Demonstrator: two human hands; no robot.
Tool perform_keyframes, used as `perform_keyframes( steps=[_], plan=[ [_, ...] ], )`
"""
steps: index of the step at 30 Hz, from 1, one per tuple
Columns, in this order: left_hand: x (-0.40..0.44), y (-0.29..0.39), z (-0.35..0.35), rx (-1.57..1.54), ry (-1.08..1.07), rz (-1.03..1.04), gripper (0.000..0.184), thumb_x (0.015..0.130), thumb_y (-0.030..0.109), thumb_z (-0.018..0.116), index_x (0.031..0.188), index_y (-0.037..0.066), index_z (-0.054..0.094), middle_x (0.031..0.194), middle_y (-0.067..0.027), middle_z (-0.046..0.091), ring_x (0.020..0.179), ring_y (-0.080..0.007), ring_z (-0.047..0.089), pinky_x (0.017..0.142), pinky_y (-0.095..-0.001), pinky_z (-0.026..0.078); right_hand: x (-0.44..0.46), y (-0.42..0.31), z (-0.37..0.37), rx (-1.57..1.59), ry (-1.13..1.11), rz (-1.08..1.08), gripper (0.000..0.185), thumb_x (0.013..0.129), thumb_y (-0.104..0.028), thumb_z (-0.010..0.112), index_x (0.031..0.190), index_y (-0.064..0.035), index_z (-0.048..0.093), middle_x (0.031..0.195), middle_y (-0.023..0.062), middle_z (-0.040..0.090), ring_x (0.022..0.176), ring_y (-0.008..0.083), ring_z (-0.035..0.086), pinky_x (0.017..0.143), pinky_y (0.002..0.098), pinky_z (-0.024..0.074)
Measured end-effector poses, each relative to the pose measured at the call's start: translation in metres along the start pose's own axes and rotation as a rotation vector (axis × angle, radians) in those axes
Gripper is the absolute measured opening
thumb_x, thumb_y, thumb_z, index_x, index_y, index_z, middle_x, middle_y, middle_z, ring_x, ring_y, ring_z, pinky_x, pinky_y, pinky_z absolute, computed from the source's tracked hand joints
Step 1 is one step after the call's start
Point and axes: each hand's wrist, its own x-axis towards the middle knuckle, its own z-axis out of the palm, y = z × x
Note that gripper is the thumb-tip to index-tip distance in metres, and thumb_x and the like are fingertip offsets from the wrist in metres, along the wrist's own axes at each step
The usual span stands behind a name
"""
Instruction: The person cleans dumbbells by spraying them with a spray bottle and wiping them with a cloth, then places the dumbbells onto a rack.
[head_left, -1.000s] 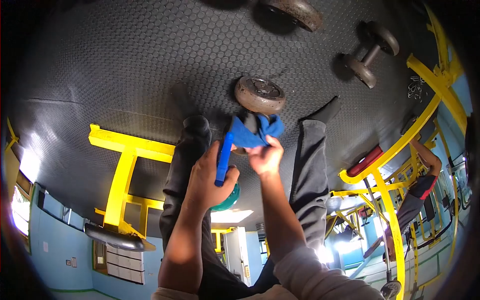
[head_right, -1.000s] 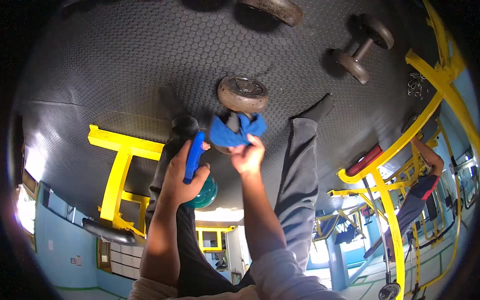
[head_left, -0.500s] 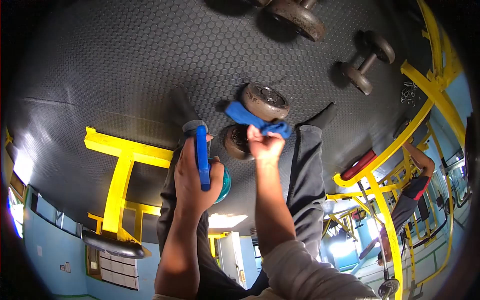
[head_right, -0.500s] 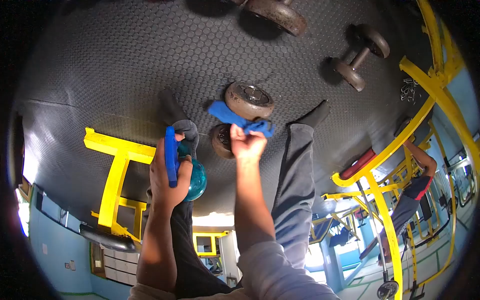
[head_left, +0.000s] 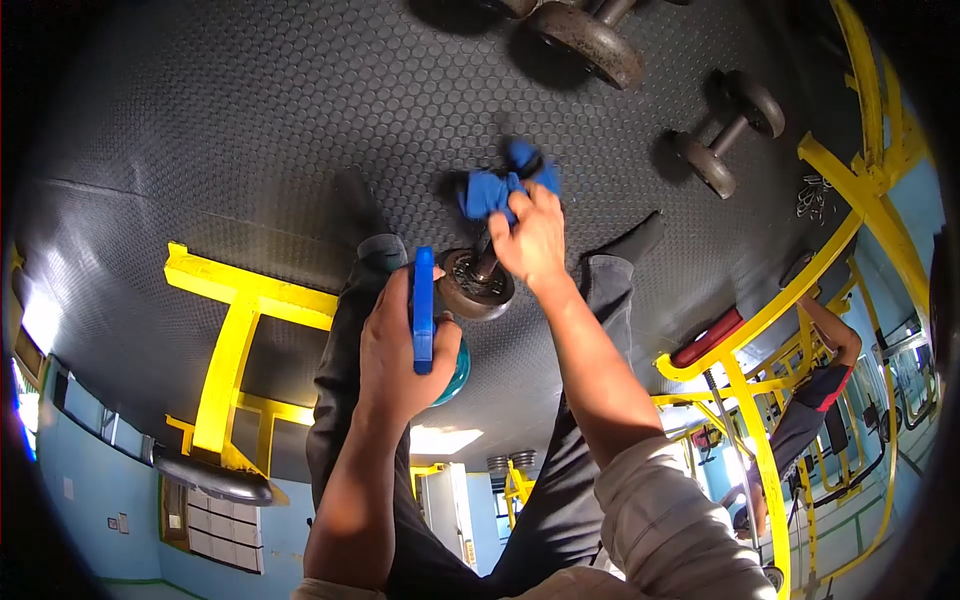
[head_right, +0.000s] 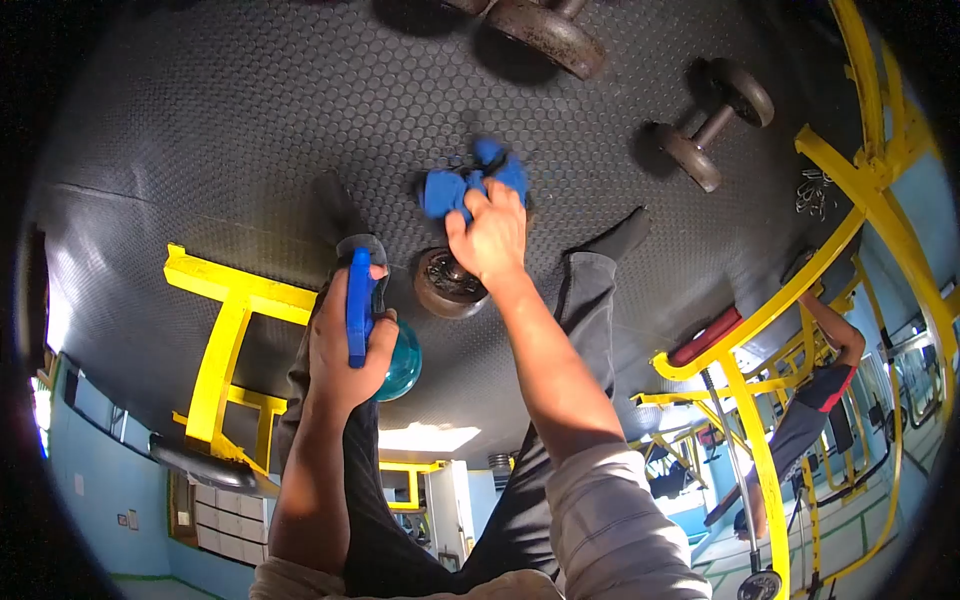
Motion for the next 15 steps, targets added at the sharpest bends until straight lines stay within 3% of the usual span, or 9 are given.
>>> perform_keyframes(
  steps=[2,4,6,8,9,10,11,12,15],
  plan=[
    [0.002,0.008,0.001,-0.07,-0.032,-0.07,0.048,0.074,0.007,0.058,0.121,0.002,0.048,0.112,-0.0179,0.061,0.103,-0.0378,0.059,0.091,-0.0403,0.045,-0.015,0.019,0.0,0.033,0.186,-0.031,0.026,0.075,-0.022,0.057,0.086,0.0012,0.062,0.108,0.0242,0.059,0.101,0.0399,0.054,0.093,0.0436,0.042],
    [0.006,0.013,-0.005,-0.053,-0.035,-0.048,0.047,0.073,0.007,0.058,0.12,0.002,0.048,0.112,-0.0182,0.061,0.104,-0.0378,0.059,0.091,-0.04,0.045,-0.001,0.049,-0.006,0.221,-0.07,0.359,0.03,0.077,-0.024,0.055,0.087,0.0024,0.062,0.096,0.0257,0.063,0.091,0.0401,0.059,0.09,0.042,0.0442],
    [0.007,0.016,-0.011,-0.044,-0.052,-0.029,0.047,0.073,0.006,0.058,0.119,0.002,0.049,0.111,-0.0184,0.061,0.104,-0.0377,0.059,0.091,-0.0397,0.045,0.02,0.058,-0.003,0.168,-0.023,0.72,0.031,0.078,-0.026,0.052,0.081,0.0032,0.06,0.086,0.0281,0.063,0.082,0.0407,0.061,0.082,0.0422,0.0465],
    [0.013,0.018,-0.019,0.023,-0.109,-0.043,0.047,0.073,0.006,0.058,0.118,0.002,0.049,0.11,-0.0184,0.061,0.105,-0.0375,0.059,0.091,-0.0399,0.045,0.023,0.064,0.006,0.035,0.014,0.694,0.031,0.078,-0.027,0.053,0.072,0.0035,0.059,0.092,0.0287,0.062,0.086,0.0409,0.061,0.079,0.0424,0.0465],
    [0.014,0.015,-0.018,0.026,-0.035,0.08,0.046,0.071,0.01,0.06,0.114,-0.001,0.047,0.096,-0.0252,0.059,0.089,-0.0432,0.059,0.08,-0.0457,0.048,0.024,0.037,-0.014,0.128,-0.091,0.658,0.029,0.077,-0.025,0.055,0.073,0.003,0.062,0.098,0.0275,0.062,0.091,0.0403,0.06,0.085,0.0426,0.0454],
    [0.014,0.014,-0.019,0.021,-0.029,0.088,0.046,0.071,0.01,0.06,0.114,-0.001,0.047,0.096,-0.0252,0.059,0.089,-0.0432,0.059,0.08,-0.0457,0.048,0.02,0.017,-0.026,0.216,-0.2,0.616,0.028,0.076,-0.024,0.056,0.074,0.0025,0.064,0.104,0.0264,0.062,0.095,0.0396,0.059,0.091,0.0428,0.0443],
    [0.013,0.015,-0.02,0.023,-0.043,0.064,0.046,0.071,0.01,0.06,0.114,0.0,0.047,0.095,-0.0252,0.059,0.089,-0.0434,0.059,0.08,-0.0462,0.048,-0.001,0.025,-0.007,0.145,-0.024,0.299,0.025,0.074,-0.021,0.056,0.073,0.0022,0.064,0.111,0.0239,0.061,0.1,0.0381,0.057,0.093,0.0409,0.0434],
    [0.01,0.015,-0.019,0.025,-0.057,0.044,0.046,0.071,0.011,0.06,0.114,0.0,0.047,0.095,-0.0252,0.059,0.089,-0.0436,0.058,0.079,-0.0467,0.048,-0.016,0.01,-0.008,0.078,0.123,0.17,0.022,0.073,-0.02,0.057,0.071,0.0011,0.064,0.108,0.0207,0.063,0.101,0.0381,0.056,0.092,0.0401,0.0438],
    [0.004,0.03,-0.025,-0.016,-0.044,0.022,0.044,0.072,0.01,0.059,0.114,0.002,0.048,0.101,-0.0217,0.06,0.097,-0.0414,0.058,0.084,-0.0441,0.046,-0.035,0.009,-0.004,-0.008,0.144,0.001,0.025,0.07,-0.024,0.057,0.073,-0.0008,0.065,0.112,0.0187,0.06,0.107,0.0368,0.052,0.098,0.0448,0.0385]
  ],
)
